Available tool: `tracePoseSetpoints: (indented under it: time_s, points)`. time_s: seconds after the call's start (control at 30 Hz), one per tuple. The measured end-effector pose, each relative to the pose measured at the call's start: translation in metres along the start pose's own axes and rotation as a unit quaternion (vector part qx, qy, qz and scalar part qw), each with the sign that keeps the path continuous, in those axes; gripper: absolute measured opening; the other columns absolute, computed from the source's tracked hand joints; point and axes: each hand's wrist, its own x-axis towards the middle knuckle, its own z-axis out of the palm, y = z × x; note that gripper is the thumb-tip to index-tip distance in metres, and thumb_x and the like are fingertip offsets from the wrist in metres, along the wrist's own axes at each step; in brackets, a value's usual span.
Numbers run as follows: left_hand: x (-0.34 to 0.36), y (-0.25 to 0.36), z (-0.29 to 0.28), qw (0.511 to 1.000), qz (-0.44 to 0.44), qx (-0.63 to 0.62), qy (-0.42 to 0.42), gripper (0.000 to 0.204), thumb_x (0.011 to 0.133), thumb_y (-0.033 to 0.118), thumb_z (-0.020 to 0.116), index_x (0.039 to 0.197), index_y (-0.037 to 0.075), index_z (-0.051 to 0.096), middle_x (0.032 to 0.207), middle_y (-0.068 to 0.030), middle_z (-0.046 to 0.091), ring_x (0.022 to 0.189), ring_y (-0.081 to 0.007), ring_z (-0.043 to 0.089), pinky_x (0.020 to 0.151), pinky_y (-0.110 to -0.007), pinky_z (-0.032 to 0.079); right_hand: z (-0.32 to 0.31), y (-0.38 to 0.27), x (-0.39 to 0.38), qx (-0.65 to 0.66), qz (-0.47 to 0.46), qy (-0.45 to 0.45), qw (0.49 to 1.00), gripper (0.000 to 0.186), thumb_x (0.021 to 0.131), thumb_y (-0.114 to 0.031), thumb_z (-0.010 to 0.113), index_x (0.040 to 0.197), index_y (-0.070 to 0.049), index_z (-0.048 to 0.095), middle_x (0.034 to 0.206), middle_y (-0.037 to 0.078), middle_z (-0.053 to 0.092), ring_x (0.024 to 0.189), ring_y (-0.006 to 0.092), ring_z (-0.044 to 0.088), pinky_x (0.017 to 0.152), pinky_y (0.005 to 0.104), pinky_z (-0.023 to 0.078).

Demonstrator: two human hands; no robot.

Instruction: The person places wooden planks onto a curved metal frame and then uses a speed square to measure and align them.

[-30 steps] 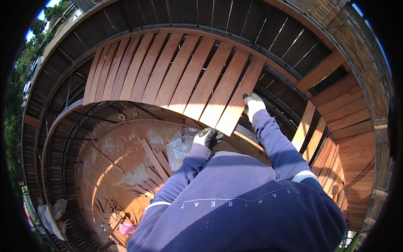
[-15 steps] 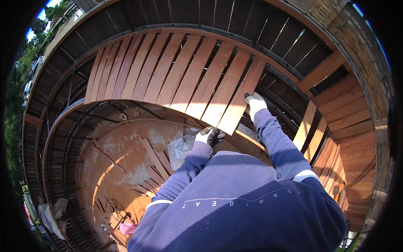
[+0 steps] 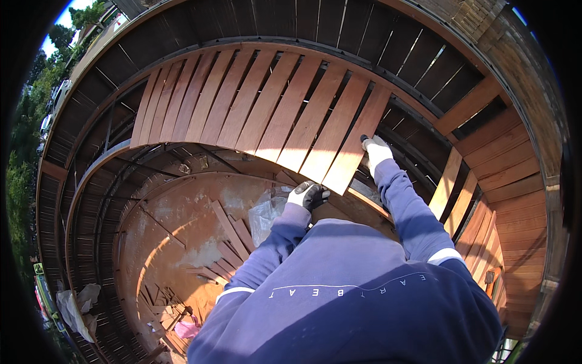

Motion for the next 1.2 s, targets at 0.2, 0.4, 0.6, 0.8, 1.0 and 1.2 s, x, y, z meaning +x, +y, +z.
tracePoseSetpoints:
  time_s: [0.2, 0.4, 0.6, 0.8, 1.0, 1.2]
  points:
    - [0.02, -0.009, -0.036, 0.995, 0.097, 0.013, 0.036, 0.012, 0.089, 0.017, 0.06, 0.091, 0.005, 0.056, 0.087, -0.0108, 0.062, 0.084, -0.0298, 0.063, 0.076, -0.043, 0.054, -0.009, 0.011, -0.025, -0.124, 0.062, 0.006, 0.99, 0.028, 0.089, -0.025, 0.058, 0.111, -0.007, 0.058, 0.087, 0.001, 0.054, 0.072, 0.0124, 0.049, 0.059, 0.0299, 0.042]
    - [0.006, 0.015, -0.019, 0.992, 0.052, -0.092, 0.062, 0.024, 0.082, 0.023, 0.068, 0.095, 0.007, 0.057, 0.089, -0.0098, 0.061, 0.082, -0.0277, 0.063, 0.076, -0.042, 0.053, 0.011, 0.0, -0.069, -0.162, 0.009, -0.008, 0.987, 0.035, 0.088, -0.014, 0.058, 0.12, -0.002, 0.055, 0.09, 0.006, 0.061, 0.073, 0.012, 0.056, 0.06, 0.0265, 0.05]
    - [0.011, 0.014, -0.022, 0.994, 0.076, -0.078, 0.024, 0.022, 0.079, 0.015, 0.07, 0.095, 0.006, 0.057, 0.087, -0.008, 0.058, 0.081, -0.0257, 0.061, 0.074, -0.039, 0.054, 0.004, 0.006, -0.06, -0.149, 0.021, -0.01, 0.989, 0.042, 0.081, -0.002, 0.055, 0.123, -0.001, 0.053, 0.092, 0.007, 0.061, 0.072, 0.0129, 0.057, 0.06, 0.0268, 0.05]
    - [0.021, 0.012, -0.029, 0.995, 0.069, -0.068, -0.013, 0.022, 0.078, 0.012, 0.071, 0.094, 0.005, 0.058, 0.086, -0.0073, 0.058, 0.08, -0.0246, 0.06, 0.074, -0.037, 0.055, 0.005, 0.004, -0.06, -0.15, 0.024, -0.004, 0.988, 0.045, 0.077, 0.001, 0.053, 0.123, 0.0, 0.054, 0.091, 0.007, 0.062, 0.071, 0.0137, 0.057, 0.058, 0.0267, 0.051]
    - [0.053, -0.015, -0.067, 0.986, 0.134, 0.095, 0.03, 0.029, 0.079, 0.015, 0.07, 0.103, 0.004, 0.059, 0.089, -0.009, 0.06, 0.081, -0.0253, 0.062, 0.074, -0.039, 0.056, 0.006, 0.008, -0.056, -0.19, -0.002, -0.016, 0.982, 0.04, 0.077, 0.001, 0.053, 0.117, 0.0, 0.058, 0.088, 0.007, 0.062, 0.068, 0.0132, 0.057, 0.057, 0.026, 0.049]
    - [0.009, 0.02, -0.011, 0.993, 0.053, -0.061, 0.088, 0.024, 0.084, 0.018, 0.067, 0.102, 0.005, 0.059, 0.089, -0.0093, 0.06, 0.079, -0.0256, 0.063, 0.074, -0.039, 0.056, -0.001, 0.017, -0.049, -0.225, -0.021, -0.015, 0.974, 0.034, 0.079, -0.003, 0.057, 0.113, -0.002, 0.061, 0.084, 0.007, 0.063, 0.067, 0.0132, 0.057, 0.057, 0.0274, 0.048]
